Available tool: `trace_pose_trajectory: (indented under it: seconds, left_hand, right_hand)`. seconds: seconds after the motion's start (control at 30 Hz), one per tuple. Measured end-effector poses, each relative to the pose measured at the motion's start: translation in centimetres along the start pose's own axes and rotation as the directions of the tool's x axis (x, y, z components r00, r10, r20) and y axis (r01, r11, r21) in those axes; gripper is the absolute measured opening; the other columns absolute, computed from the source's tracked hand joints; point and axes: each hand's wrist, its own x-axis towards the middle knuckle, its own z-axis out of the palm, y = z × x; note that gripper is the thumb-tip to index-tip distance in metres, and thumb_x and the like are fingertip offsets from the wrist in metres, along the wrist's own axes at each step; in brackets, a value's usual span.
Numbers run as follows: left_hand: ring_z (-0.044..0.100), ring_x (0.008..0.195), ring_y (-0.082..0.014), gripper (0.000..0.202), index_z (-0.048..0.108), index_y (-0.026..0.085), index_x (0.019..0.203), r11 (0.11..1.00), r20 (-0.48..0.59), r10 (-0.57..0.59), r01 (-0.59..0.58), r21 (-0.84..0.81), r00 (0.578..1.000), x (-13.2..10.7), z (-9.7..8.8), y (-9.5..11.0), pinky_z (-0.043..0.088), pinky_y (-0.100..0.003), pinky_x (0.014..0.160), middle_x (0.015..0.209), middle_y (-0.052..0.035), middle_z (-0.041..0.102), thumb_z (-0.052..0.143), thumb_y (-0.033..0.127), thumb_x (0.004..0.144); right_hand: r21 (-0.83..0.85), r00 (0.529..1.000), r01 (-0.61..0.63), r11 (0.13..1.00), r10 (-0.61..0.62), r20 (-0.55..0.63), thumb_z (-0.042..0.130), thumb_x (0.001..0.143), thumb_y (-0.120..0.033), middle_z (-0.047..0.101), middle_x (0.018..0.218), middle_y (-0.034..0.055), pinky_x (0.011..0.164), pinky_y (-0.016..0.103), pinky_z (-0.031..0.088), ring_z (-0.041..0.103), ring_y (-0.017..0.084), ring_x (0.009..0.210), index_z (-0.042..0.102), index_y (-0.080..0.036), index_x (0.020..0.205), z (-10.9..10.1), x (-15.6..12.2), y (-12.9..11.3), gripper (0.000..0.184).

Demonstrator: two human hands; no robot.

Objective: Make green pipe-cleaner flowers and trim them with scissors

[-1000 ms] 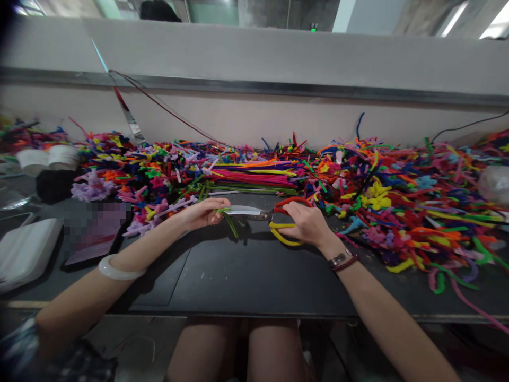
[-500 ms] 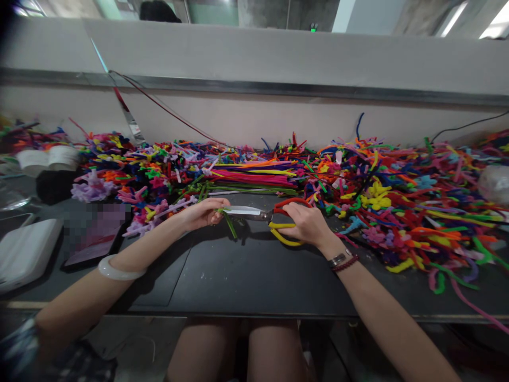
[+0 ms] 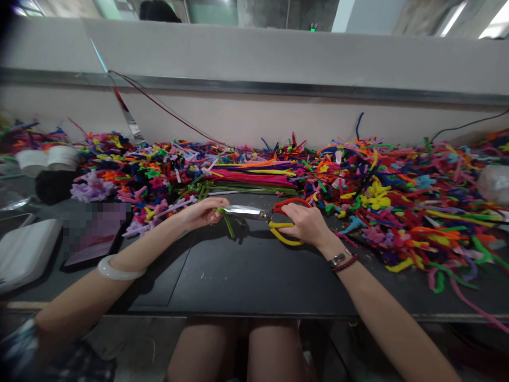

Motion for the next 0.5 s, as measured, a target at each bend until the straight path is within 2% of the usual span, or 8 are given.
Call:
trace_pose_trajectory:
  seconds: [0.2,0.5]
  left_hand:
    - [0.041,0.033,-0.003,0.003,0.054,0.012,0.07,1.0,-0.002,-0.018,0.018,-0.004,1.0,-0.02,-0.04,-0.02,0.03,-0.012,0.035,0.041,0.0038,0.046,0.052,0.013,0.072]
    - [0.042,0.035,-0.0027,0.005,0.054,0.011,0.07,1.0,0.067,0.008,-0.01,0.029,0.998,0.02,-0.36,-0.17,0.032,-0.011,0.037,0.043,0.0036,0.047,0.053,0.016,0.072]
  right_hand:
    - [0.036,1.0,-0.017,0.999,0.017,0.008,0.053,0.073,-0.043,0.067,0.085,0.0087,0.058,0.025,0.047,0.063,0.019,0.075,0.057,-0.014,0.093,-0.08,0.09,-0.02,0.035]
    - [0.091,0.998,0.009,0.996,-0.014,0.054,0.053,0.072,-0.044,0.066,0.086,0.0097,0.059,0.025,0.047,0.063,0.02,0.076,0.056,-0.012,0.093,0.23,0.15,-0.32,0.039]
